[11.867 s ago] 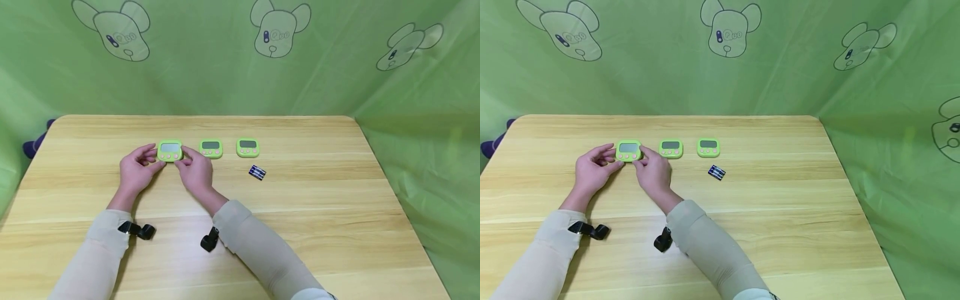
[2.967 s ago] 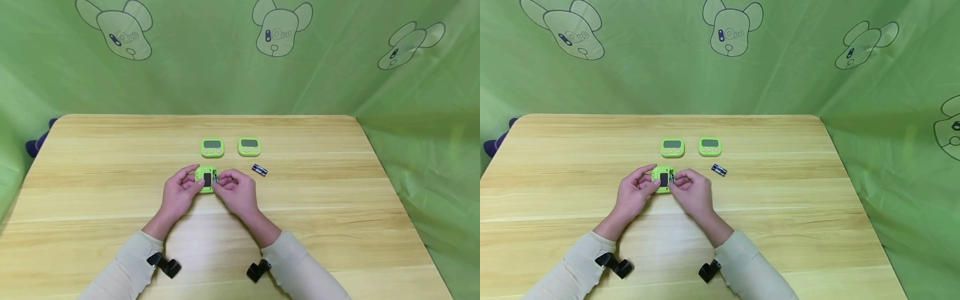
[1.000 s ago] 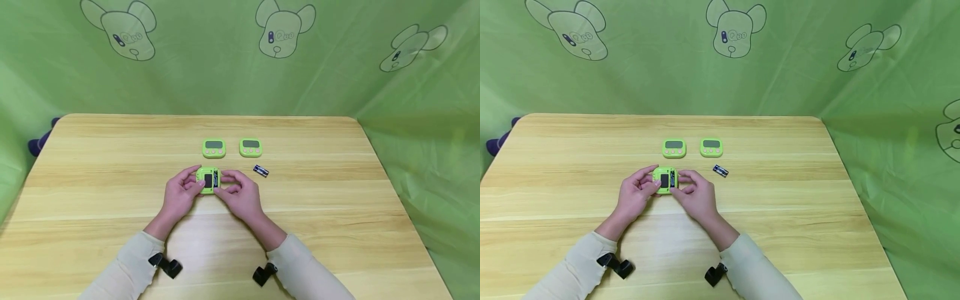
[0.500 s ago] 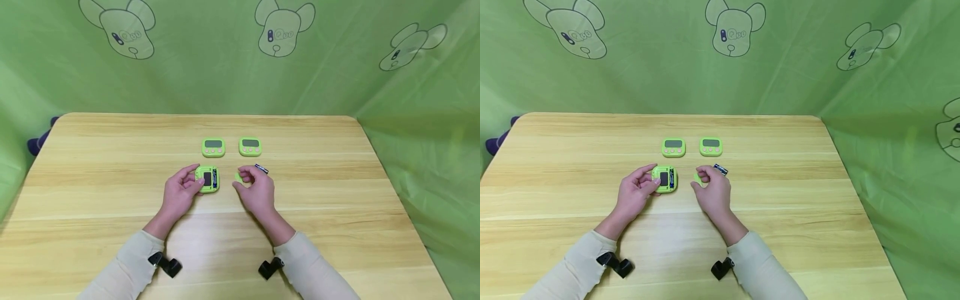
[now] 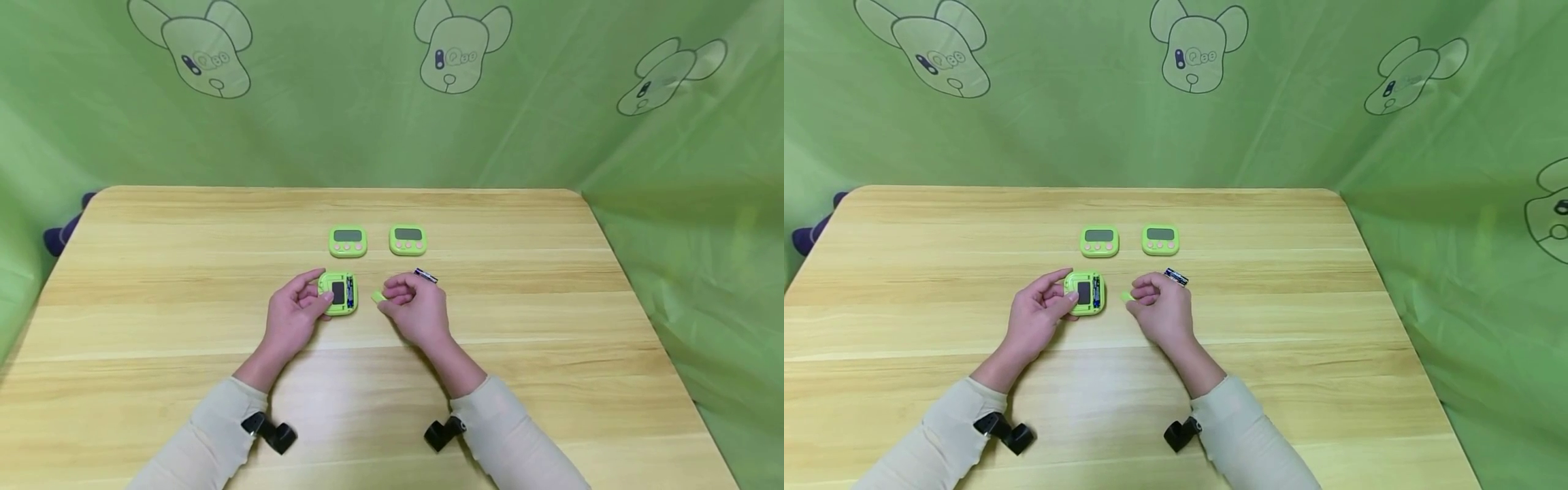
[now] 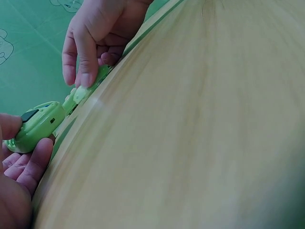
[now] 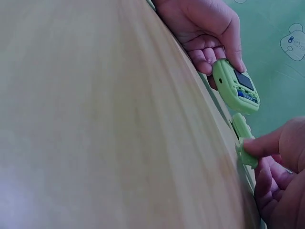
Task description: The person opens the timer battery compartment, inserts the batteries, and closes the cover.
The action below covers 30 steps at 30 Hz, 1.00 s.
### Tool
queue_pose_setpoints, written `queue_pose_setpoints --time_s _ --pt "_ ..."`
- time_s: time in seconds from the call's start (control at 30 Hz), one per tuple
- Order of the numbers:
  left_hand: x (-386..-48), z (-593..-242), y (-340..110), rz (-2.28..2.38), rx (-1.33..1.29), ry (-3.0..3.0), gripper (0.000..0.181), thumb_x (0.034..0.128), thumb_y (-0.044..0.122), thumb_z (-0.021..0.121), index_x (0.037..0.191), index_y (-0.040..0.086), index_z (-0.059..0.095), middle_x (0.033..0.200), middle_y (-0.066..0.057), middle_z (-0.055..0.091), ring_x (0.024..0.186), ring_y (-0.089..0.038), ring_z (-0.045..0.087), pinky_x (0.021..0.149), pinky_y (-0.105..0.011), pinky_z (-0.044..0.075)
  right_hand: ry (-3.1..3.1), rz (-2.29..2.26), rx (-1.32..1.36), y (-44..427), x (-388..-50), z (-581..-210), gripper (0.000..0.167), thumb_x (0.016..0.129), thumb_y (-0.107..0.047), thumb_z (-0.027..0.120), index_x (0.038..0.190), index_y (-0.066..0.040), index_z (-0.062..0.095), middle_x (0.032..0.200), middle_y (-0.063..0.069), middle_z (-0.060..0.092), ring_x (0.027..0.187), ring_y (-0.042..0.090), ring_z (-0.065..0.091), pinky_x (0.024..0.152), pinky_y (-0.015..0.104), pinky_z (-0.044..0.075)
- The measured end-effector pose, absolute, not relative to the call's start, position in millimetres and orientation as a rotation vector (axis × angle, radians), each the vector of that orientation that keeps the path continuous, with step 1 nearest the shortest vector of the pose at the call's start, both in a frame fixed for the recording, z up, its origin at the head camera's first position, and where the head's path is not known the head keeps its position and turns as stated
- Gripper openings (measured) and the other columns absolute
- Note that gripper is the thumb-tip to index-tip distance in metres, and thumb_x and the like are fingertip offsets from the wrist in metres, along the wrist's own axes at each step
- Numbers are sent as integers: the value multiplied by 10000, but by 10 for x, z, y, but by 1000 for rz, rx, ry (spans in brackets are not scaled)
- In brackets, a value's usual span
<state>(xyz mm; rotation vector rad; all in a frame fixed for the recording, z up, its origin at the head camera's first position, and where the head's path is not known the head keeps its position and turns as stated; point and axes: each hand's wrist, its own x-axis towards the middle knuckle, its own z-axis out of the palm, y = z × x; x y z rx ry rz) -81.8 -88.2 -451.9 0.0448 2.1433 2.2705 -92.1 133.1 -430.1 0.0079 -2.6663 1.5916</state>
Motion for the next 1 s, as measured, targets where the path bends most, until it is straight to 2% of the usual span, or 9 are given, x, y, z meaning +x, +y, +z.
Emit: queue_pose_setpoints --time_s 0.17,0.37,0.57,0.77,1.0 --pt "-812 -4519 -881 2278 53 2141 453 911 -56 673 1350 -45 560 902 -237 653 678 -187 670 630 -367 604 -2643 1642 84 1317 -905 -4302 206 756 16 854 884 -59 710 776 8 678 703 170 627 646 270 559" --pt "-811 -4513 -883 2286 68 2137 452 909 -68 670 1348 -42 565 889 -232 647 666 -186 660 626 -368 604 -2513 1831 191 1293 -917 -4334 160 823 53 785 956 5 711 867 85 665 774 221 621 690 262 562" --pt "-814 -4521 -885 2291 86 2136 455 907 -73 669 1348 -47 562 887 -235 645 671 -185 662 629 -374 606 -2382 2126 165 1215 -926 -4301 194 843 89 744 1020 68 667 931 175 647 808 252 644 735 293 589" --pt "-817 -4525 -893 2286 103 2139 454 907 -77 667 1348 -48 561 901 -233 655 684 -177 671 627 -370 606 -2323 2316 59 1145 -969 -4335 266 838 83 754 1086 74 661 917 166 668 760 195 681 729 382 605" --pt "-813 -4522 -904 2298 120 2126 445 906 -94 659 1339 -55 568 904 -242 662 695 -163 680 607 -347 603 -2369 2224 78 1071 -981 -4320 233 816 23 807 1025 57 710 891 170 681 721 177 665 679 289 596"
